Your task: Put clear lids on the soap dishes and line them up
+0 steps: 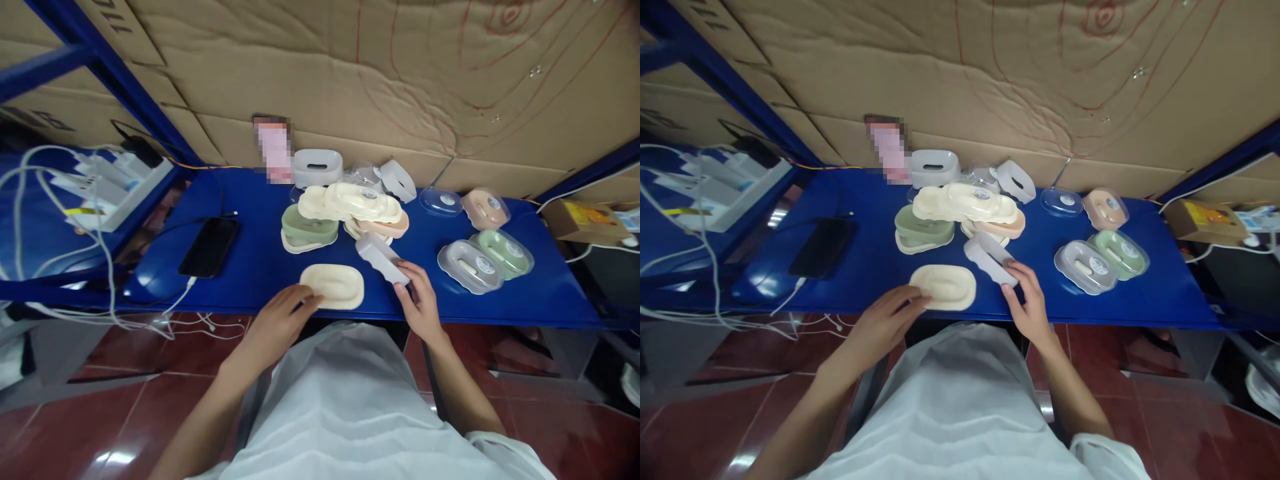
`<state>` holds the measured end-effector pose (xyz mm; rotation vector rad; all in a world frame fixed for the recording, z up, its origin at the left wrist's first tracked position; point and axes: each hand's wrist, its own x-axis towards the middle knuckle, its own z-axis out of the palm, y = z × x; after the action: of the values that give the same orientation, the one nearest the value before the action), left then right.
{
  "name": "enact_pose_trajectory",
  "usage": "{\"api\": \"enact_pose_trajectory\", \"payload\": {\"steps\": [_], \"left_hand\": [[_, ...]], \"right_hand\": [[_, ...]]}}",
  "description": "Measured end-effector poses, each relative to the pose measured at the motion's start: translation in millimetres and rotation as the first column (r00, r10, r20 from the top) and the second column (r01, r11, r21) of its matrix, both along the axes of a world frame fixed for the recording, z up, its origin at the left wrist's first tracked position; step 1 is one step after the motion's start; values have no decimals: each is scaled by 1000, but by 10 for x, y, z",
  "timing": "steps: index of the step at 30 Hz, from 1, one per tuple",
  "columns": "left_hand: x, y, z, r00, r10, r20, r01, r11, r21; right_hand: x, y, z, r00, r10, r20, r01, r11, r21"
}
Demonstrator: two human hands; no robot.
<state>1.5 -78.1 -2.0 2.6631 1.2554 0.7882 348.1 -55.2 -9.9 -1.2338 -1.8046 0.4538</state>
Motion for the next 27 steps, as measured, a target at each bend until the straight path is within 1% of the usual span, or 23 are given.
{"api": "enact_pose_trajectory", "payload": {"steps": [1, 3, 5, 6, 8, 10, 12, 14, 16, 17, 18, 20, 21, 22, 23, 25, 27], "left_hand": [[78, -34, -69, 1000, -22, 12, 22, 1000, 8], [198, -35, -153, 997, 17, 81, -21, 998, 54], [258, 19, -170, 990, 61, 127, -73, 993, 88], [267, 54, -162, 991, 55, 120, -66, 994, 91], [260, 117, -143, 998, -6, 70, 1, 997, 71], [242, 157, -140, 996, -76, 52, 74, 997, 36], [237, 166, -156, 990, -102, 96, 103, 995, 1], [250, 150, -173, 984, -89, 151, 97, 994, -45], [275, 121, -178, 978, -65, 199, 84, 992, -90], [286, 107, -175, 975, -50, 219, 75, 992, -106], [294, 95, -171, 972, -33, 235, 62, 991, -118], [299, 77, -161, 968, 5, 252, 30, 990, -135], [295, 71, -156, 967, 25, 253, 13, 989, -151], [289, 66, -152, 967, 47, 250, -2, 984, -176], [280, 62, -149, 968, 67, 243, -15, 978, -208], [260, 57, -143, 969, 98, 225, -34, 961, -273], [248, 63, -132, 971, 106, 212, -35, 950, -311]], "right_hand": [[-34, -10, 19, 998, 56, 31, -57, 998, 7], [-118, -38, 53, 972, 194, 129, -197, 980, 13], [-216, -77, 60, 924, 306, 230, -317, 948, 10], [-266, -100, 50, 901, 339, 271, -355, 935, 9], [-355, -151, 10, 866, 365, 342, -391, 921, 7], [-403, -195, -23, 843, 359, 400, -395, 918, 9], [-368, -187, -3, 814, 367, 450, -414, 910, 7], [-215, -65, 98, 803, 342, 489, -413, 910, 42], [59, 226, 270, 822, 227, 522, -326, 939, 106], [231, 436, 369, 830, 133, 541, -233, 965, 119], [413, 680, 467, 819, 58, 570, -143, 984, 106], [767, 1215, 630, 741, -38, 670, 34, 999, 19], [921, 1475, 686, 690, -69, 720, 139, 989, -39], [1051, 1710, 724, 632, -64, 772, 242, 963, -118], [1155, 1911, 746, 590, -28, 807, 307, 932, -191], [1292, 2191, 755, 562, 36, 826, 349, 896, -276], [1363, 2331, 743, 567, 74, 820, 332, 891, -310]]}}
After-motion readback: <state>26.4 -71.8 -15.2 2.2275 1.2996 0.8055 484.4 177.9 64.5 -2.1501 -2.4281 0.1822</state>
